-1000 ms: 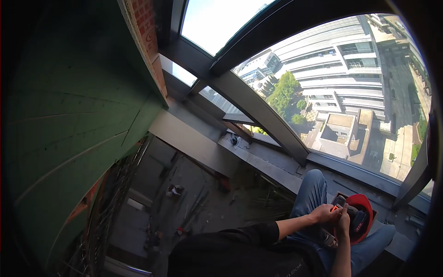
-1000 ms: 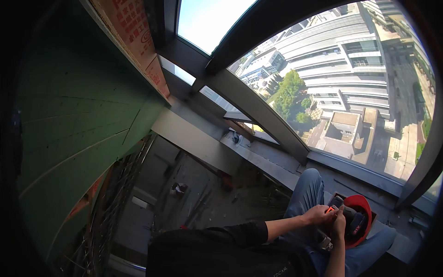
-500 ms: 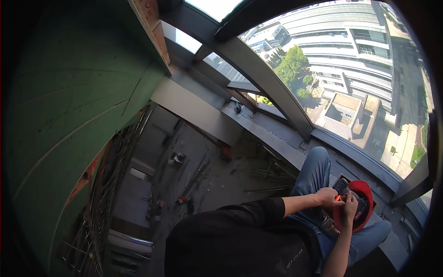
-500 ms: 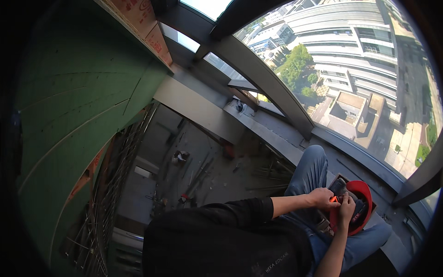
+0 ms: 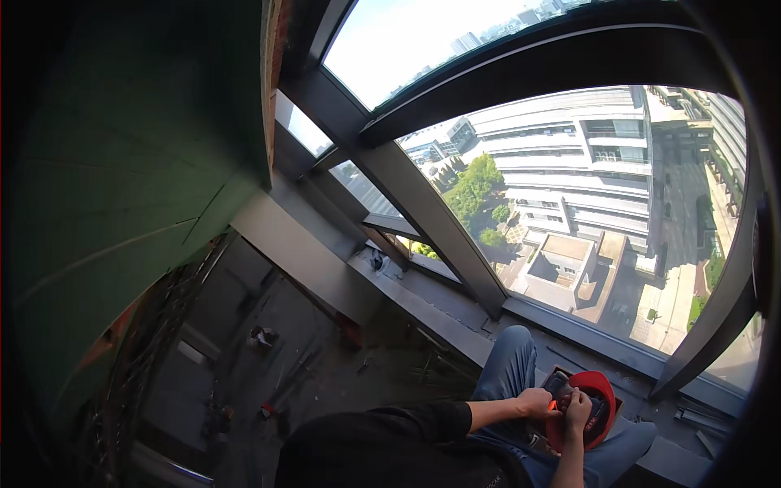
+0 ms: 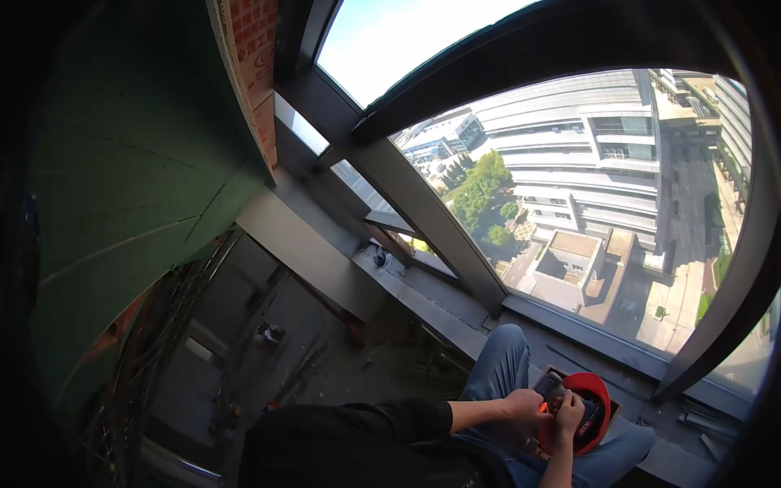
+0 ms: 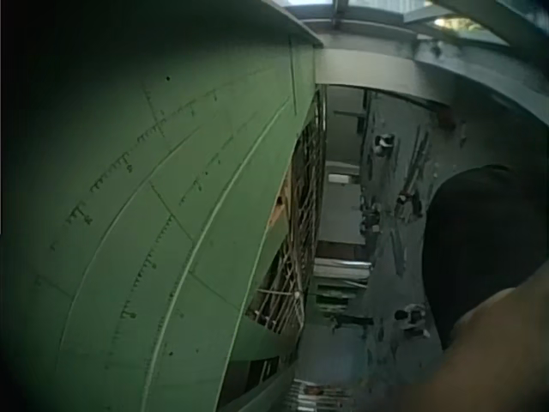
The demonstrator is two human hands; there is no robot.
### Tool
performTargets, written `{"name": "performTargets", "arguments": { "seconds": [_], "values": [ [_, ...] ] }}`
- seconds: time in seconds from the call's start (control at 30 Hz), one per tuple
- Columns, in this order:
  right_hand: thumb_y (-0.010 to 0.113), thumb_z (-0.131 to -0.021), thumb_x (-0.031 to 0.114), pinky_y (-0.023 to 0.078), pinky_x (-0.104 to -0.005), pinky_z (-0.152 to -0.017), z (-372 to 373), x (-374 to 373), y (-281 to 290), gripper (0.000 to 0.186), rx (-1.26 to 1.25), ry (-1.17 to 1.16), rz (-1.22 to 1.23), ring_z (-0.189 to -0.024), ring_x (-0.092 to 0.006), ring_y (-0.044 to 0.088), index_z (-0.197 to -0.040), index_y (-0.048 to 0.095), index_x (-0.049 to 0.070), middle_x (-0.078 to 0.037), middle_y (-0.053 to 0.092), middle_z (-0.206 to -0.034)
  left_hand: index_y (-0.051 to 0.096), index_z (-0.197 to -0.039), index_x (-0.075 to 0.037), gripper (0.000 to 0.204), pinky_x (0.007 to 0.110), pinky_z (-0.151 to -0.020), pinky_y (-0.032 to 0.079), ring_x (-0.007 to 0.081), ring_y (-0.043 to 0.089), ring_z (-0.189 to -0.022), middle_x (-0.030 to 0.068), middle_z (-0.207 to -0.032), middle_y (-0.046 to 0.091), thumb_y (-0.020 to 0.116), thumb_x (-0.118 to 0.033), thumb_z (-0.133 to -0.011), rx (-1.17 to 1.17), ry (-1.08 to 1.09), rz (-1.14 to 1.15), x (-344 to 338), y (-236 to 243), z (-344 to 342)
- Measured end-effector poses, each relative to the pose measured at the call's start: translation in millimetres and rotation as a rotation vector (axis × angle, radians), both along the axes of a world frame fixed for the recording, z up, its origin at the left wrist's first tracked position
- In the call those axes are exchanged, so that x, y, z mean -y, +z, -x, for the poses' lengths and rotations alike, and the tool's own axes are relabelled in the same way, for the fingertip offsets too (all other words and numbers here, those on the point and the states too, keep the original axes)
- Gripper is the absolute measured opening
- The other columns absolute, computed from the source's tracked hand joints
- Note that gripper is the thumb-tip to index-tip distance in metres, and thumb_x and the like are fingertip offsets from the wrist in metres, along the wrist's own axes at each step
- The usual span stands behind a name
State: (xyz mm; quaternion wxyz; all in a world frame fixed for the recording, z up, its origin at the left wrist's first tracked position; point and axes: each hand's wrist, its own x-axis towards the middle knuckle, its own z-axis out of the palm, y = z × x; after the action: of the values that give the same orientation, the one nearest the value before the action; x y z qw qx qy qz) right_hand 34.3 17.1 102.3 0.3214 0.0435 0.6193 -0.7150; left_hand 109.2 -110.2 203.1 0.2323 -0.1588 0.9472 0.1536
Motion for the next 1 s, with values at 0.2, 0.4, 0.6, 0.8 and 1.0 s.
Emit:
{"name": "performTargets", "arguments": {
  "seconds": [0.2,0.4,0.6,0.8,1.0],
  "values": [
    [0.052,-0.106,0.027,0.047,-0.0259,-0.054,2.6,-7.4,2.3,0.034,-0.002,-0.075,-0.028,-0.059,-0.0133,0.058,-0.093,0.068,0.0,-0.006,0.065,-0.073,0.075,-0.089,0.005,0.066,0.043,-0.071,0.056,0.0382,0.069,-0.076,0.0201,-0.088,0.074,0.06,-0.06,-0.09,0.028,-0.076,0.011,-2.6,-4.4,6.2],
    [0.059,-0.101,0.026,0.05,-0.0283,-0.063,15.0,-4.2,9.1,0.032,-0.26,-0.071,-0.196,-0.067,-0.0169,0.063,-0.098,0.074,-0.002,-0.008,0.071,-0.079,0.073,-0.078,0.001,0.07,0.045,-0.066,0.054,0.0393,0.068,-0.071,0.0198,-0.078,0.072,0.058,-0.066,-0.087,-0.001,-0.053,0.091,8.5,25.0,18.5],
    [0.062,-0.095,0.025,0.053,-0.0382,-0.073,9.5,-4.6,20.8,0.03,-0.548,-0.108,-0.435,-0.079,-0.0335,0.07,-0.101,0.075,-0.001,-0.015,0.076,-0.091,0.067,-0.07,0.005,0.078,0.043,-0.061,0.049,0.0375,0.06,-0.06,0.0211,-0.07,0.067,0.055,-0.071,-0.088,-0.039,0.166,0.039,40.2,44.7,28.8],
    [0.063,-0.091,0.021,0.05,-0.0443,-0.094,-11.2,-7.8,33.0,0.028,-0.761,0.092,-0.51,-0.101,-0.0354,0.068,-0.11,0.074,0.003,-0.014,0.074,-0.107,0.073,-0.079,0.004,0.078,0.042,-0.069,0.053,0.0395,0.068,-0.072,0.0205,-0.081,0.073,0.051,-0.07,-0.09,-0.065,0.233,-0.059,45.5,45.5,26.5],
    [0.058,-0.09,0.02,0.032,-0.0577,-0.114,-10.9,-0.7,10.1,0.029,-1.164,0.178,-0.914,-0.123,-0.0347,0.058,-0.113,0.071,0.007,-0.014,0.068,-0.122,0.071,-0.078,0.005,0.079,0.04,-0.068,0.051,0.0353,0.063,-0.068,0.0183,-0.077,0.071,0.051,-0.07,-0.091,-0.083,0.264,-0.1,48.2,39.4,24.5]
  ]
}}
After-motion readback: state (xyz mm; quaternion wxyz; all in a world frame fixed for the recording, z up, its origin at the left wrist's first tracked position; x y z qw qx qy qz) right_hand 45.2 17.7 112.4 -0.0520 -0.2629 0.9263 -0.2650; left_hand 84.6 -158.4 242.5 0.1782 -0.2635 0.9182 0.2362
